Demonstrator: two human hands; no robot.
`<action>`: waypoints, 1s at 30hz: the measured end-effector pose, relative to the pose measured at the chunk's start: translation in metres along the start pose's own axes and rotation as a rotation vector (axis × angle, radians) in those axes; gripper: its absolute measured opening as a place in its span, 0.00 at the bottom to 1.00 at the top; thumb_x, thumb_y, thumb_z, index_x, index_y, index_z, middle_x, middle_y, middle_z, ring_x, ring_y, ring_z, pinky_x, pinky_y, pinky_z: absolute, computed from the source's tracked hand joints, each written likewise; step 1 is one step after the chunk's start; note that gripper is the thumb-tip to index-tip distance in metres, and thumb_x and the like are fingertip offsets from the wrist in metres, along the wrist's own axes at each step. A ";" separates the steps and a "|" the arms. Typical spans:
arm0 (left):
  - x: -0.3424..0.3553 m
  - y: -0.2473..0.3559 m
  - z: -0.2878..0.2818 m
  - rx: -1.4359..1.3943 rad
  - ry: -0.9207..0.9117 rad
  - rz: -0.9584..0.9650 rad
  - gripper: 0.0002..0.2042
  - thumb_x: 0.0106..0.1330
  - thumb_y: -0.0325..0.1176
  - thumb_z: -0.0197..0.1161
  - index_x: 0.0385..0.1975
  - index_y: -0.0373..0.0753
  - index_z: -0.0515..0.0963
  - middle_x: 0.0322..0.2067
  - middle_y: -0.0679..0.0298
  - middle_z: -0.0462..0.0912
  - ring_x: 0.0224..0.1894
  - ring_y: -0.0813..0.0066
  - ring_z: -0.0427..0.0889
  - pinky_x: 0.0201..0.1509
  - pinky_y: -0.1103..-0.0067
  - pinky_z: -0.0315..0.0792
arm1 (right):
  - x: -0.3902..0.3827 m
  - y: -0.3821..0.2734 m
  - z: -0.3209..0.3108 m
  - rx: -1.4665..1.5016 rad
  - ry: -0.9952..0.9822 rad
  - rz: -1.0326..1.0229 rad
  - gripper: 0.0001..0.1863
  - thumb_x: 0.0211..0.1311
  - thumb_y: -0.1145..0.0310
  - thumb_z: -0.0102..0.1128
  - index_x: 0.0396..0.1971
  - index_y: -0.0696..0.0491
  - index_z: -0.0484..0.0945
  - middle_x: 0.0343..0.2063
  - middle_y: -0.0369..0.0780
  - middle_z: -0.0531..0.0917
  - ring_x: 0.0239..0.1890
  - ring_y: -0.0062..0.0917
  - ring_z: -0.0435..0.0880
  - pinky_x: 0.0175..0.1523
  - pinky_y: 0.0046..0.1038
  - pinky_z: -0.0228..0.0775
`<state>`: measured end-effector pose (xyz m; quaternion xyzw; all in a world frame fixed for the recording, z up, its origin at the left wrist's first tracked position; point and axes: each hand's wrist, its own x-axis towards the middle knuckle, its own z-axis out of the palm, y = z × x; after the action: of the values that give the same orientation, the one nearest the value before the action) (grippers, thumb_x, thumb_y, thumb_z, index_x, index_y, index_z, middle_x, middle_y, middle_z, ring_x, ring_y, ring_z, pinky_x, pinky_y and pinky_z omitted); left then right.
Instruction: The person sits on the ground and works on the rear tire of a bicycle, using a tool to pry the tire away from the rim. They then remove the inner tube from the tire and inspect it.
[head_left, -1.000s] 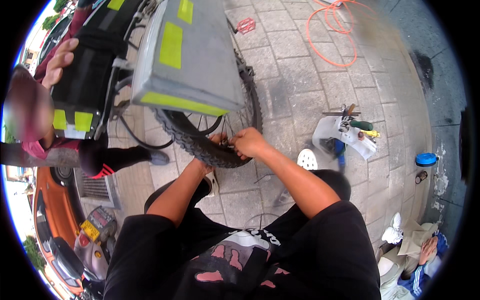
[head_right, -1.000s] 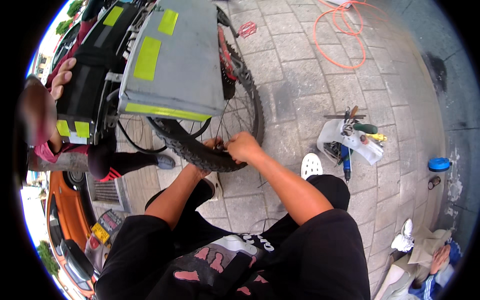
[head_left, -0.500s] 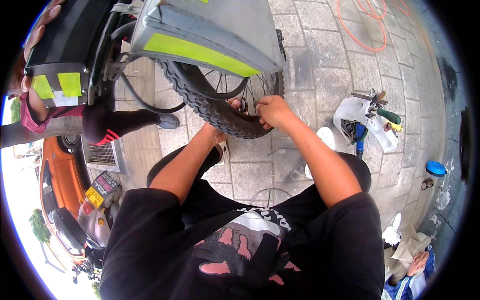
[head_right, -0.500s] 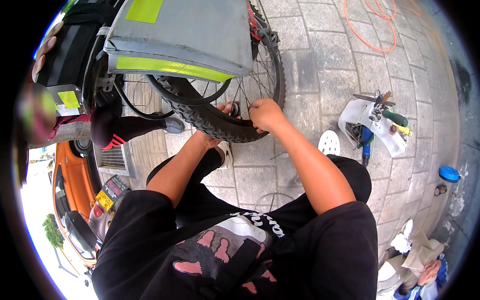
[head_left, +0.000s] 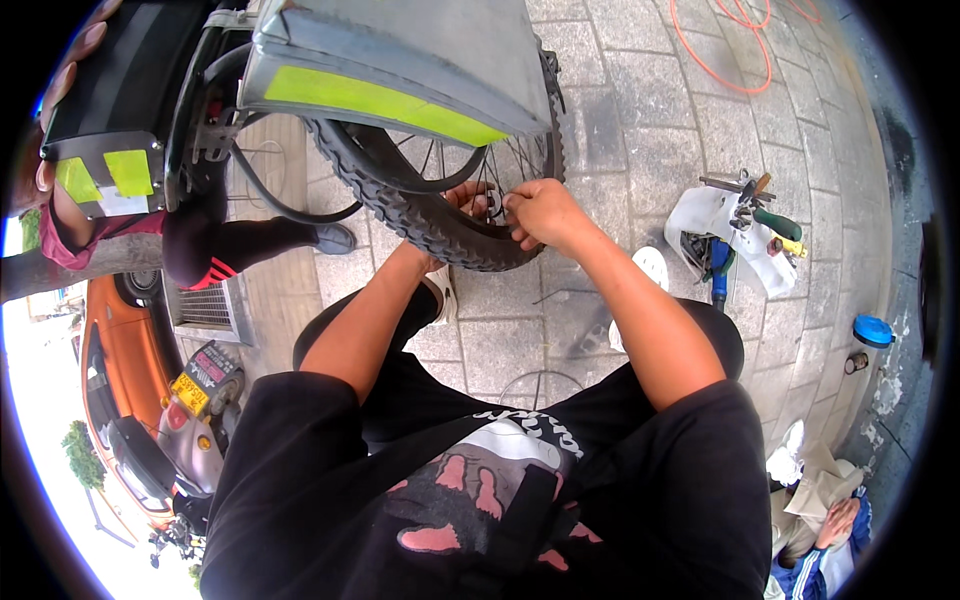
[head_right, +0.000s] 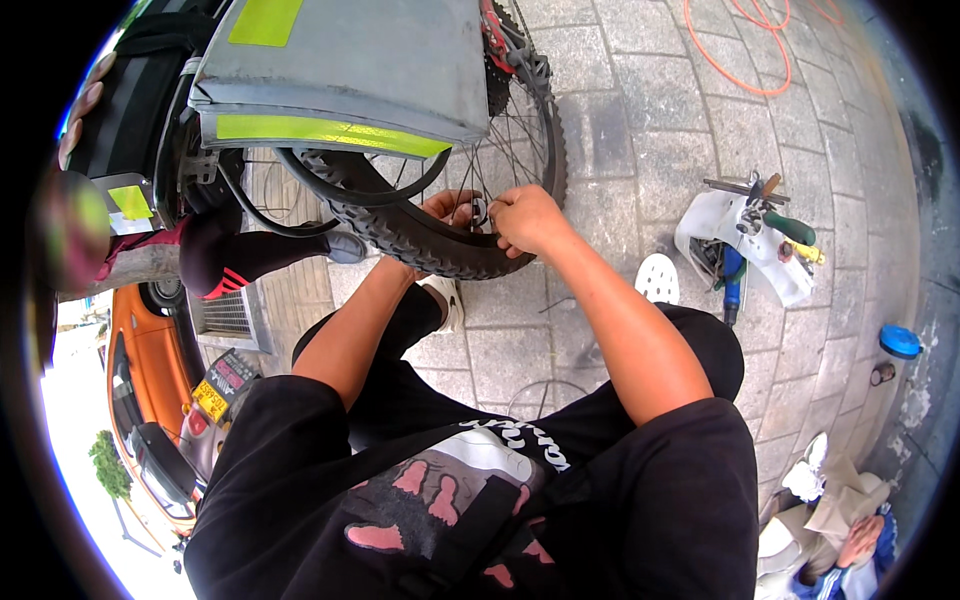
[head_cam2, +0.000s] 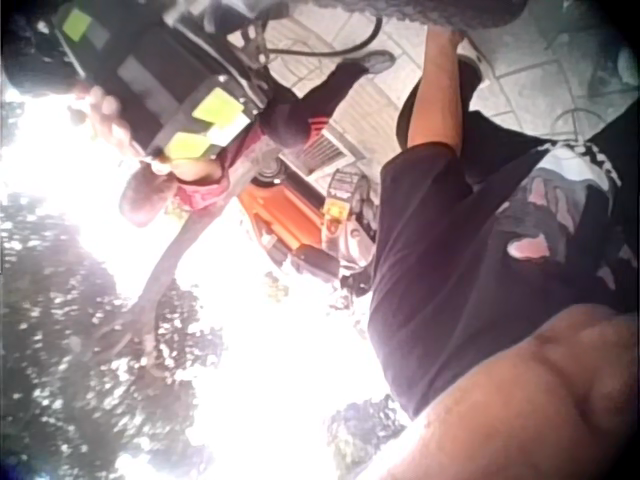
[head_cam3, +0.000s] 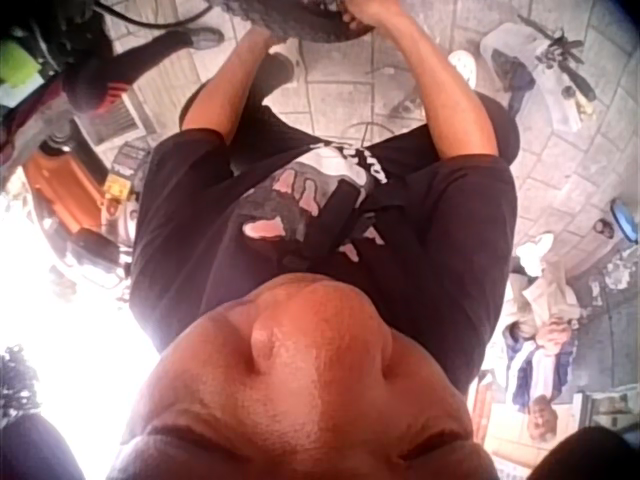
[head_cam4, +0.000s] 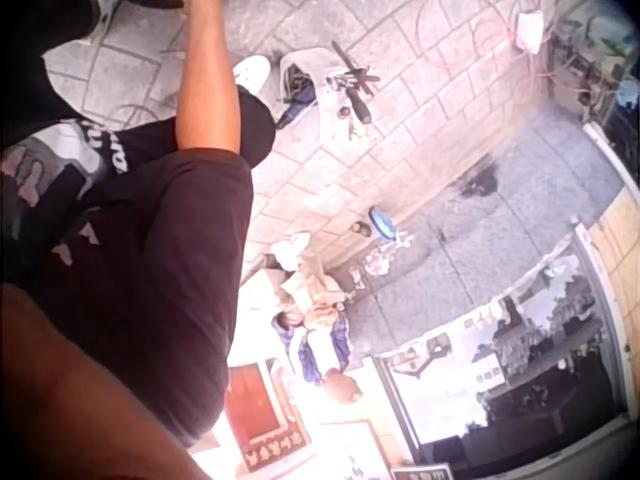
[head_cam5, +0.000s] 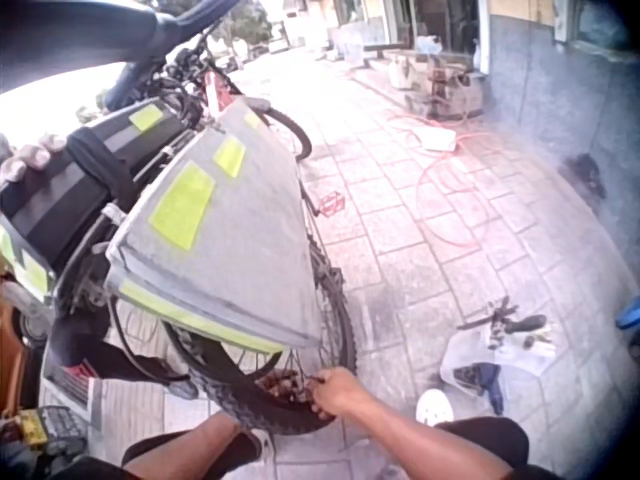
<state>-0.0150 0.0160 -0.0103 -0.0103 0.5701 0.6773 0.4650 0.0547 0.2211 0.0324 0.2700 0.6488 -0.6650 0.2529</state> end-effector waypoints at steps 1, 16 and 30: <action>0.000 0.002 0.003 0.002 -0.011 0.004 0.21 0.73 0.35 0.66 0.61 0.34 0.72 0.44 0.68 0.82 0.42 0.82 0.81 0.47 0.81 0.78 | 0.001 0.001 0.000 0.019 0.005 0.003 0.16 0.72 0.63 0.58 0.43 0.62 0.84 0.28 0.40 0.84 0.26 0.25 0.84 0.29 0.27 0.80; -0.008 0.005 0.014 -0.273 0.096 0.007 0.17 0.75 0.31 0.62 0.60 0.33 0.73 0.41 0.63 0.84 0.39 0.75 0.86 0.43 0.79 0.83 | 0.009 0.002 -0.018 0.136 -0.105 0.004 0.12 0.68 0.70 0.63 0.44 0.64 0.84 0.34 0.42 0.86 0.32 0.27 0.87 0.36 0.28 0.82; -0.007 0.002 0.011 -0.134 0.061 0.031 0.17 0.73 0.30 0.64 0.59 0.33 0.74 0.44 0.60 0.85 0.44 0.72 0.87 0.50 0.75 0.85 | 0.011 0.003 -0.017 -0.016 -0.043 -0.064 0.12 0.68 0.69 0.61 0.43 0.63 0.85 0.31 0.40 0.86 0.31 0.23 0.85 0.36 0.27 0.79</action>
<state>-0.0064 0.0198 -0.0013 -0.0533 0.5374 0.7204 0.4351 0.0488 0.2382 0.0225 0.2327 0.6570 -0.6730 0.2475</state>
